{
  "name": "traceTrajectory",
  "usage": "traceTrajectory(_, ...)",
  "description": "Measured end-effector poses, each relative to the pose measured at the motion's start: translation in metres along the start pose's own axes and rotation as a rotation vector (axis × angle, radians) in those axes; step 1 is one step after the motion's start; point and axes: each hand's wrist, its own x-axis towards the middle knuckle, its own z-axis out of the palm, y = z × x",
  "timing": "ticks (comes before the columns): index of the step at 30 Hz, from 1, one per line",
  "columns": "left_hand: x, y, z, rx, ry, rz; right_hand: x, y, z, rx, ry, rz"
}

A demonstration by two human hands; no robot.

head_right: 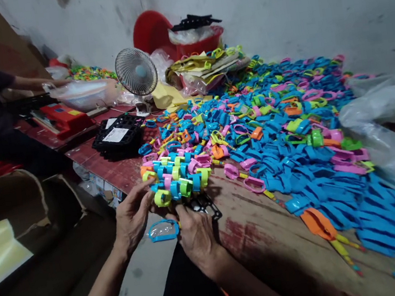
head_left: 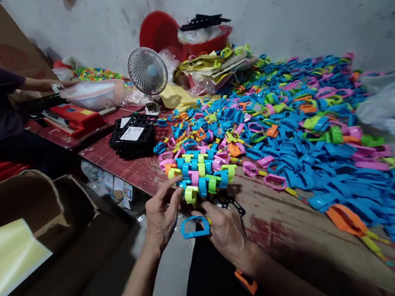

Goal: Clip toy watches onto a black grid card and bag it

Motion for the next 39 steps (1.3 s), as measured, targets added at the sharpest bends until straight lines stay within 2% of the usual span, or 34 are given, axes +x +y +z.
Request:
traceTrajectory(3,-0.012,-0.002,-0.004,-0.126,0.12,-0.078,-0.018,0.014,-0.032,0.163,-0.075,-0.012)
traceTrajectory(5,-0.029,-0.003,-0.005,-0.089,0.188,-0.13,-0.031,0.037,-0.056,0.162,-0.087,0.115)
traceTrajectory(6,-0.04,-0.004,-0.005,-0.013,0.163,-0.146,-0.036,0.051,-0.068,0.101,-0.047,0.234)
traceTrajectory(8,-0.064,-0.002,0.001,0.177,0.018,-0.126,-0.044,0.081,-0.089,-0.115,0.013,0.451)
traceTrajectory(10,-0.084,0.001,0.01,0.31,-0.095,-0.044,-0.05,0.107,-0.103,-0.312,-0.005,0.548)
traceTrajectory(11,-0.09,0.003,0.016,0.343,-0.097,-0.004,-0.053,0.118,-0.106,-0.373,-0.019,0.542)
traceTrajectory(13,-0.094,0.004,0.026,0.389,-0.038,0.037,-0.061,0.133,-0.106,-0.439,-0.017,0.453)
traceTrajectory(16,-0.084,-0.002,0.037,0.491,0.059,0.005,-0.072,0.142,-0.096,-0.525,0.042,0.252)
traceTrajectory(18,-0.073,-0.008,0.04,0.562,0.083,0.001,-0.077,0.142,-0.091,-0.62,0.065,0.158)
traceTrajectory(21,-0.063,-0.015,0.044,0.629,0.069,0.049,-0.079,0.143,-0.092,-0.773,0.063,0.112)
traceTrajectory(24,-0.059,-0.017,0.051,0.692,0.058,0.086,-0.079,0.147,-0.096,-0.806,0.048,0.104)
traceTrajectory(28,-0.051,-0.012,0.064,0.783,0.029,0.099,-0.078,0.156,-0.095,-0.642,0.071,0.117)
traceTrajectory(31,-0.04,-0.011,0.071,0.817,-0.001,0.068,-0.074,0.157,-0.098,-0.534,0.084,0.199)
traceTrajectory(36,-0.027,-0.023,0.077,0.8,-0.108,-0.004,-0.067,0.154,-0.102,-0.486,-0.056,0.385)
traceTrajectory(39,-0.025,-0.024,0.074,0.76,-0.153,0.002,-0.065,0.156,-0.105,-0.509,-0.102,0.389)
